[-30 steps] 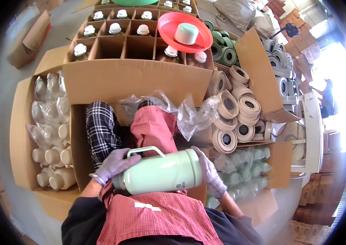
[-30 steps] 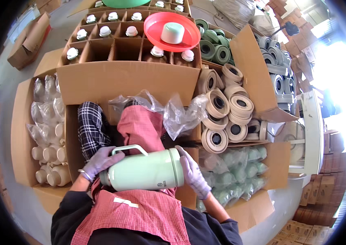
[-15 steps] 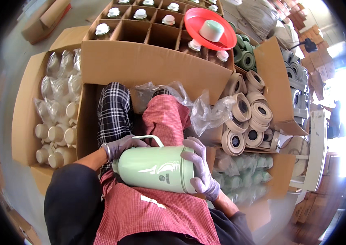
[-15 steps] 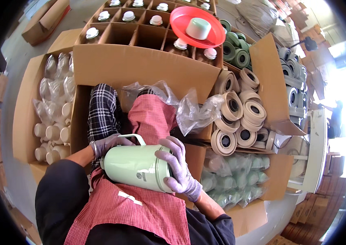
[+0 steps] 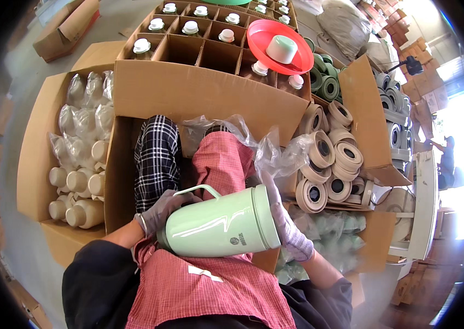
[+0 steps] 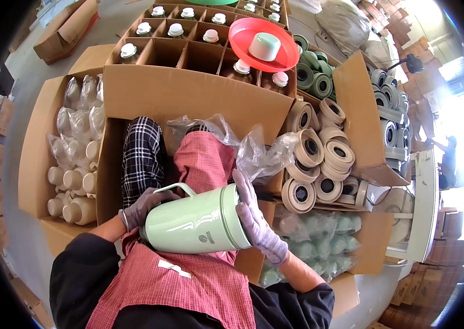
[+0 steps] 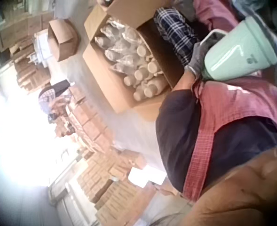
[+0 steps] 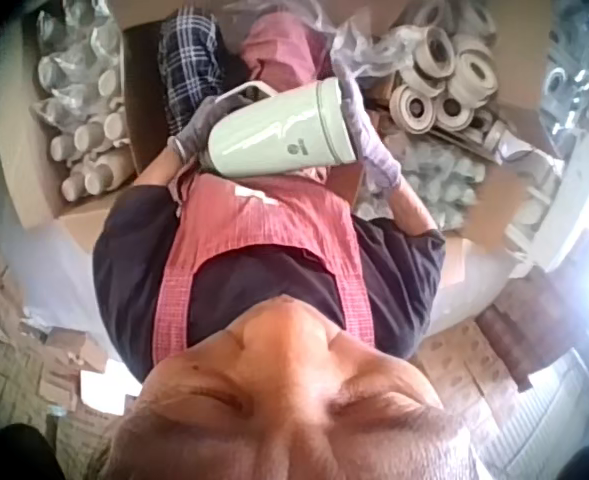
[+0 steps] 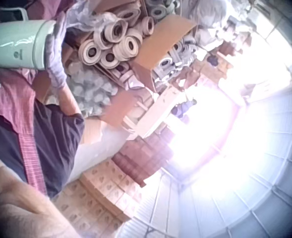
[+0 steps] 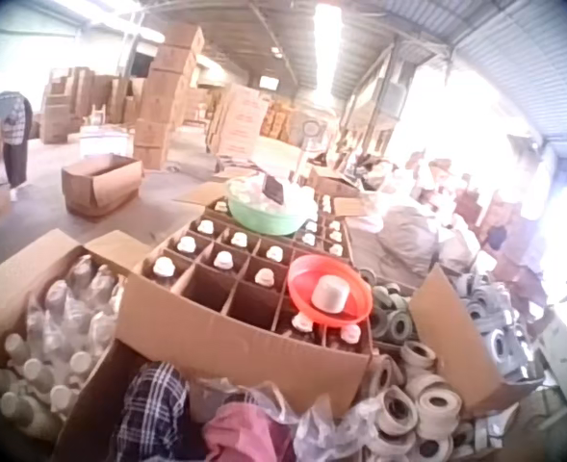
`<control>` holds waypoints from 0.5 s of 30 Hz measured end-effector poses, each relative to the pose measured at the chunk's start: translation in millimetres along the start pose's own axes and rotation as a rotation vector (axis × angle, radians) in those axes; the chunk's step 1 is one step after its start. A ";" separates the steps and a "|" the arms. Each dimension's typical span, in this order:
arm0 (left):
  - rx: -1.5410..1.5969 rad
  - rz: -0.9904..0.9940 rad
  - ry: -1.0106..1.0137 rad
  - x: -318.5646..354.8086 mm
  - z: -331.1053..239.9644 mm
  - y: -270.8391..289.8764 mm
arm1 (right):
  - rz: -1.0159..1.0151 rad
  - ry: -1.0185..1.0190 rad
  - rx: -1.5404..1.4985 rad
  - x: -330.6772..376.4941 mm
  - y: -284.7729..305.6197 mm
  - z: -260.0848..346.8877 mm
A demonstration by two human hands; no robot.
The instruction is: The person assembles thermos flasks by hand in a warehouse setting. They pick up a flask body, attach a lid, insert a stopper, and place the completed unit into a plastic bag. This process is repeated for multiple white and green flasks.
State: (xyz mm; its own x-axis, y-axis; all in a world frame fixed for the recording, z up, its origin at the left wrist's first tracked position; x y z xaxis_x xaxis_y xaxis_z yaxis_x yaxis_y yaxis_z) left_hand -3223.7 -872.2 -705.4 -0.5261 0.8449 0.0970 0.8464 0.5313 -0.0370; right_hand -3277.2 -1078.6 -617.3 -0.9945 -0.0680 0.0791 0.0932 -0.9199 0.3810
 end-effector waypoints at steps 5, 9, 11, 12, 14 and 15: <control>1.112 -0.192 0.572 16.4 71.7 -13.0 | 0.108 0.372 0.446 -4.8 -16.3 79.2; 0.780 0.231 0.320 5.4 86.2 -30.6 | 0.172 0.711 0.509 0.0 -34.1 107.1; 0.912 0.338 0.337 1.9 92.8 -40.6 | 0.214 0.787 0.554 5.5 -43.2 113.5; 1.004 0.373 0.368 -0.8 89.3 -43.4 | 0.239 0.841 0.575 7.1 -45.0 118.4; 1.154 0.387 0.402 -0.5 81.0 -47.3 | 0.260 0.917 0.565 10.1 -43.5 120.4; 1.196 0.350 0.411 0.2 77.1 -45.5 | 0.252 0.944 0.531 9.2 -38.6 114.2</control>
State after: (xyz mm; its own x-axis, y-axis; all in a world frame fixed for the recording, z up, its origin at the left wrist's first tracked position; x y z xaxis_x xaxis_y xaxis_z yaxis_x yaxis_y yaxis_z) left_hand -3268.7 -891.4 -780.4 -0.0519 0.9808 0.1881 0.2238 0.1950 -0.9549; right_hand -3284.6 -999.6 -526.1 -0.5594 -0.7044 -0.4369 0.0811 -0.5711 0.8169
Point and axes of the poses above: each hand's wrist, its own x-axis away from the middle knuckle, its own y-axis out of the back of the hand, z = x × y, the point moved 9 cm from there along -x, towards the middle knuckle, and after that the axes turned 14 degrees about x, right-handed, at the moved point
